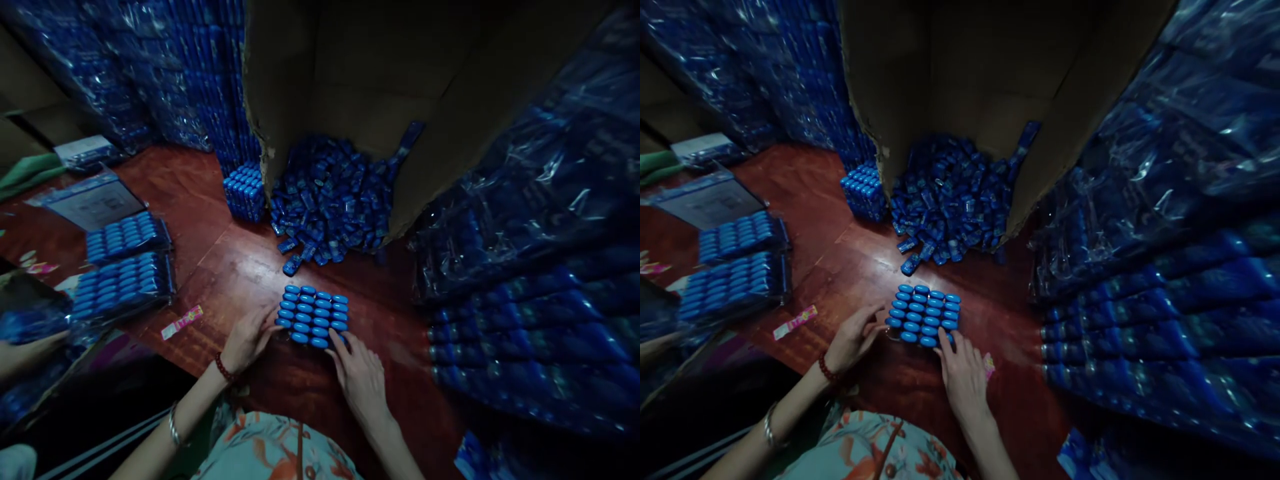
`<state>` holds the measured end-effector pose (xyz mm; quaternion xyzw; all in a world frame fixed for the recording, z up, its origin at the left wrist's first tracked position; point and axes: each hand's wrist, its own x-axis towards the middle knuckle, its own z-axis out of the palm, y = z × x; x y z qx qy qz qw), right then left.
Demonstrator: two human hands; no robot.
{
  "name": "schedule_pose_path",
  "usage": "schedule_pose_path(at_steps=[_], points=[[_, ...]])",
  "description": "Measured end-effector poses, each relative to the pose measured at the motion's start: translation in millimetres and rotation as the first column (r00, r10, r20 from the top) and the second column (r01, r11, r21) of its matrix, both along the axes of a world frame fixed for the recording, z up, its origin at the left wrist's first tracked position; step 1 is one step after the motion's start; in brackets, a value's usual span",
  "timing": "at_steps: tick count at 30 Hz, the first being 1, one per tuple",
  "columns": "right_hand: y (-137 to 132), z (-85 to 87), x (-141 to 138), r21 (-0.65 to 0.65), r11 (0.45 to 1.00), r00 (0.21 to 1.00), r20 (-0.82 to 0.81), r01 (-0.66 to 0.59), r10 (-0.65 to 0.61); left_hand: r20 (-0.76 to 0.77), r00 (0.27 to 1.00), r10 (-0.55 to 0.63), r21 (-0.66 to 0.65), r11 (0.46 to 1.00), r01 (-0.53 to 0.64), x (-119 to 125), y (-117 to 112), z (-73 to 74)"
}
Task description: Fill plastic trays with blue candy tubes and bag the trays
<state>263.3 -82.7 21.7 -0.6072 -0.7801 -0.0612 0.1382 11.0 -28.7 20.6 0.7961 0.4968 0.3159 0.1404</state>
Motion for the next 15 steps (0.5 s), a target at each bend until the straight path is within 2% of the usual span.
schedule_pose_path(at_steps=[2, 4, 5, 7, 9, 10, 12, 15], points=[[1, 7.1, -1, 0.086, 0.993, 0.993, -0.090, 0.082, -0.074, 0.074, 0.982, 0.172, -0.069, 0.984, -0.167, -2, 23, 3.3], [20, 17.6, -1, 0.132, 0.983, 0.974, -0.206, 0.129, -0.100, 0.035, 0.958, 0.285, -0.218, 0.938, -0.270, 3, 59, 5.3], [36, 23.2, -1, 0.128, 0.983, 0.963, -0.252, 0.130, -0.095, -0.022, 0.959, 0.284, -0.303, 0.912, -0.277, 7, 79, 4.9], [81, 33.3, -4, 0.059, 0.996, 0.958, -0.282, 0.074, -0.055, -0.076, 0.963, 0.260, -0.367, 0.890, -0.269, 19, 118, 1.4], [133, 40.0, -11, -0.098, 0.995, 0.986, -0.165, -0.009, -0.007, -0.104, 0.967, 0.234, -0.389, 0.885, -0.257, 32, 148, -4.5], [157, 41.4, -15, -0.197, 0.979, 0.997, -0.062, -0.059, 0.047, -0.113, 0.969, 0.221, -0.398, 0.883, -0.248, 38, 159, -7.5], [199, 40.0, -25, -0.257, 0.955, 0.989, -0.016, -0.147, 0.148, -0.120, 0.973, 0.195, -0.410, 0.883, -0.227, 44, 170, -12.7], [231, 28.5, -37, -0.305, 0.922, 0.969, -0.007, -0.237, 0.247, -0.102, 0.978, 0.182, -0.398, 0.893, -0.208, 39, 165, -18.7]])
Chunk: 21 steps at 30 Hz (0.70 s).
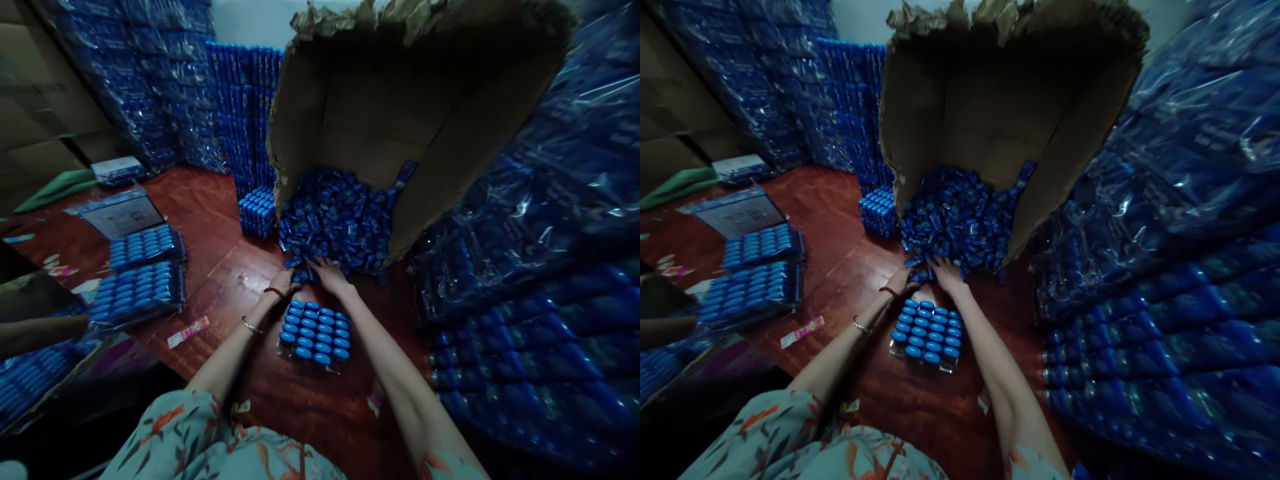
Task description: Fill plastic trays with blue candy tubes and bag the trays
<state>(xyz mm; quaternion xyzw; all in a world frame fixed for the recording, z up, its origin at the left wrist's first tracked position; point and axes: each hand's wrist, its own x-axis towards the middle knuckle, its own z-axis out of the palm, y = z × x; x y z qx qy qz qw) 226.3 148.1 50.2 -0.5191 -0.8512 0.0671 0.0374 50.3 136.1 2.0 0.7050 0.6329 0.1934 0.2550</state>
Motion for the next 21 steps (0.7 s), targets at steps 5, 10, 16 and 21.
schedule_pose_path(at_steps=[5, 10, 16, 21], points=[[-4, -18.2, 2, -0.015, 0.998, 0.995, -0.079, -0.055, 0.054, 0.072, 0.996, 0.051, 0.053, 0.997, -0.055, -39, -49, -11.1], [-34, -4.2, 49, -0.039, 0.999, 0.960, -0.277, 0.019, -0.029, 0.267, 0.945, 0.188, 0.049, 0.977, -0.208, -78, -130, -9.0], [-136, 21.4, 115, -0.321, 0.913, 0.549, -0.729, 0.253, -0.409, 0.575, 0.746, 0.336, -0.280, 0.938, -0.206, -73, -209, 20.8], [-218, -1.5, 101, -0.653, 0.737, 0.355, -0.657, 0.174, -0.665, 0.579, 0.768, 0.274, -0.229, 0.959, -0.170, -43, -214, 13.4]])
